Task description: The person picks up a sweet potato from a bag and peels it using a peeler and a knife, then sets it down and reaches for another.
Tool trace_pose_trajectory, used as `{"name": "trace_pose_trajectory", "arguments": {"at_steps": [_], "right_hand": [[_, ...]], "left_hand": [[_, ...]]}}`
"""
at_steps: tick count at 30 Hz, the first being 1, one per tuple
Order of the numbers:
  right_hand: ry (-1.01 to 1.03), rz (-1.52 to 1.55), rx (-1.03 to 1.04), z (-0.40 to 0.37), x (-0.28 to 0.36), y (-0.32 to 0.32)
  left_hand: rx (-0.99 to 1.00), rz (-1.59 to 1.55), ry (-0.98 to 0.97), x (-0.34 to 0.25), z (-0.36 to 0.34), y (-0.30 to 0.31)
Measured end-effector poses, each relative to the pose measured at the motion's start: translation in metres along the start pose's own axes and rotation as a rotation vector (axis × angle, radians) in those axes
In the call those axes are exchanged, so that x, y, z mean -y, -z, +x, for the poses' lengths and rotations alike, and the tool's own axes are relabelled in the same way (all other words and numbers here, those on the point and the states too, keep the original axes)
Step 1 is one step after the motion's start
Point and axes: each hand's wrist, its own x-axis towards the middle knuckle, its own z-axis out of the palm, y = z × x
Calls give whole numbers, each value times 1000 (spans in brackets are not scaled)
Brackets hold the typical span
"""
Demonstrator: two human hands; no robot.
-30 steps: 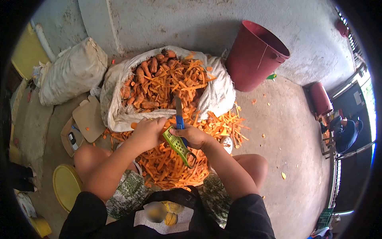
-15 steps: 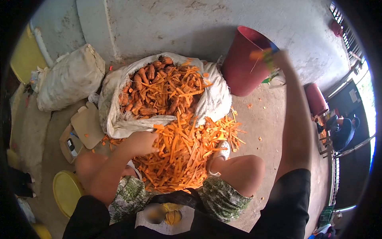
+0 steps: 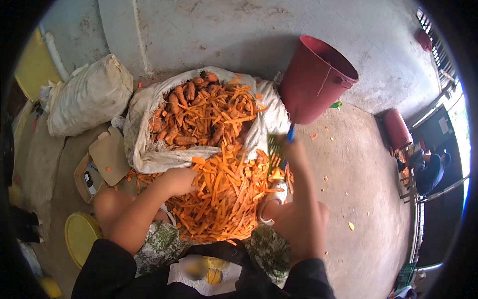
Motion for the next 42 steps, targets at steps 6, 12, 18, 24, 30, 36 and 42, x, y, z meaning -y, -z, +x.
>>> {"name": "trace_pose_trajectory", "arguments": {"at_steps": [6, 12, 18, 24, 30, 36, 42], "right_hand": [[246, -279, 8, -7, 29, -5], [320, -532, 99, -9, 29, -13], [86, -711, 663, -9, 34, -34], [100, -717, 746, 5, 3, -54], [58, -785, 740, 22, -30, -70], [-31, -763, 828, 35, -33, -72], [-77, -786, 819, 43, -59, -72]], "left_hand": [[45, -36, -60, 5, 14, -22], [95, -265, 65, 33, 61, -56], [-333, -437, 621, 88, 95, -140], [-456, -590, 450, 90, 139, -139], [-515, -795, 652, 117, 169, -143], [-513, -793, 565, 133, 220, -114], [-434, -896, 467, 127, 270, -100]]}}
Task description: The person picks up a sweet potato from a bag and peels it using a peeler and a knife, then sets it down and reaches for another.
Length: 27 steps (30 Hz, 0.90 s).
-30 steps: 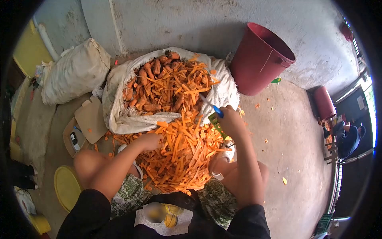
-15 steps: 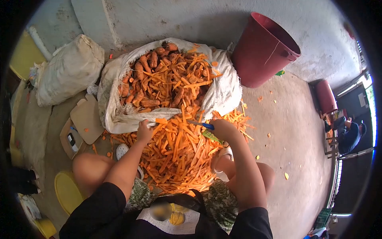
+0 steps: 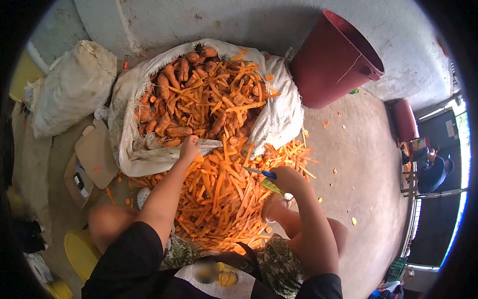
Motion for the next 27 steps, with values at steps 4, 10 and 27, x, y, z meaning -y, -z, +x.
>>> {"name": "trace_pose_trajectory", "arguments": {"at_steps": [4, 10, 27], "right_hand": [[-65, -15, 48, 5, -11, -3], [-53, 84, 11, 5, -29, -6], [-124, 104, 36, 22, -56, -2]], "left_hand": [[-18, -210, 28, -12, 37, -29], [-166, -572, 56, -51, 92, -53], [69, 673, -277, -146, 116, -51]]}}
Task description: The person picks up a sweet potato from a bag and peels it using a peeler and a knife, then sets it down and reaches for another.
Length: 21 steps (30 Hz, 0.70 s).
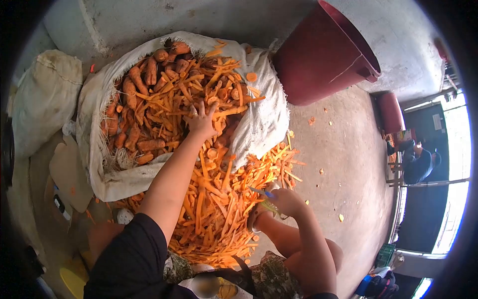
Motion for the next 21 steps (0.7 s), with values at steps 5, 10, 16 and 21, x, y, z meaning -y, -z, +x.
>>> {"name": "trace_pose_trajectory", "arguments": {"at_steps": [5, 10, 16, 21], "right_hand": [[-11, 39, -17, -2, -11, -7], [-97, 80, 33, 0, 3, 1], [-46, 73, 2, 3, 21, 10], [-18, 27, -21, 9, 19, 6]], "left_hand": [[-76, -8, -22, -2, -2, -3], [-135, -95, -162, 11, -10, -16], [-246, -50, -190, 38, -17, -31], [-175, -237, 112, 107, -25, -22]]}}
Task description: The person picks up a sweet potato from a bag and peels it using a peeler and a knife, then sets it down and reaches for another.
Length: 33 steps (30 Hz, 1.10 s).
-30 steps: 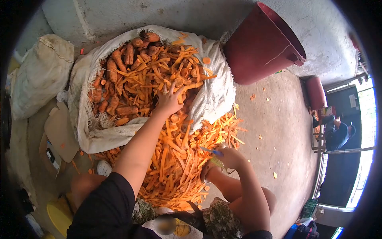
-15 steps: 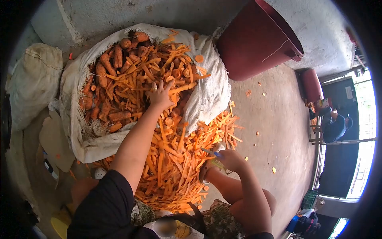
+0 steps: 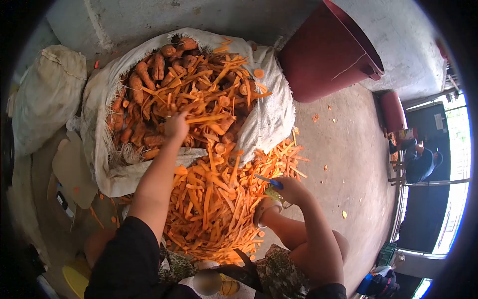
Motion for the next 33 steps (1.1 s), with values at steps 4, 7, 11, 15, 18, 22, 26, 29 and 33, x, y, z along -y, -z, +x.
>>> {"name": "trace_pose_trajectory", "arguments": {"at_steps": [4, 7, 11, 15, 18, 22, 26, 29, 33], "right_hand": [[-42, 15, 6, -6, 10, 2], [24, -37, -17, -2, 1, -3], [30, -3, -18, 0, 10, -3], [1, 0, -39, 1, 18, 2], [-19, -6, -31, 3, 15, 1], [37, -6, -61, 1, 9, 2], [1, -21, -39, 3, 6, 3], [14, -14, -30, 2, 9, 2], [-31, 9, -28, -2, 15, 4]], "left_hand": [[158, 21, 461, 78, -8, 11], [208, -109, 688, 99, -2, 11], [-14, -266, 698, 43, -9, 58], [-213, 151, 265, 8, 9, 38], [-17, 86, -262, 18, 35, -10], [179, 330, 6, 17, 15, 4], [356, 330, 212, 18, 18, 19], [434, 274, 278, 27, 17, 13], [406, -109, 428, 35, 15, 3]]}}
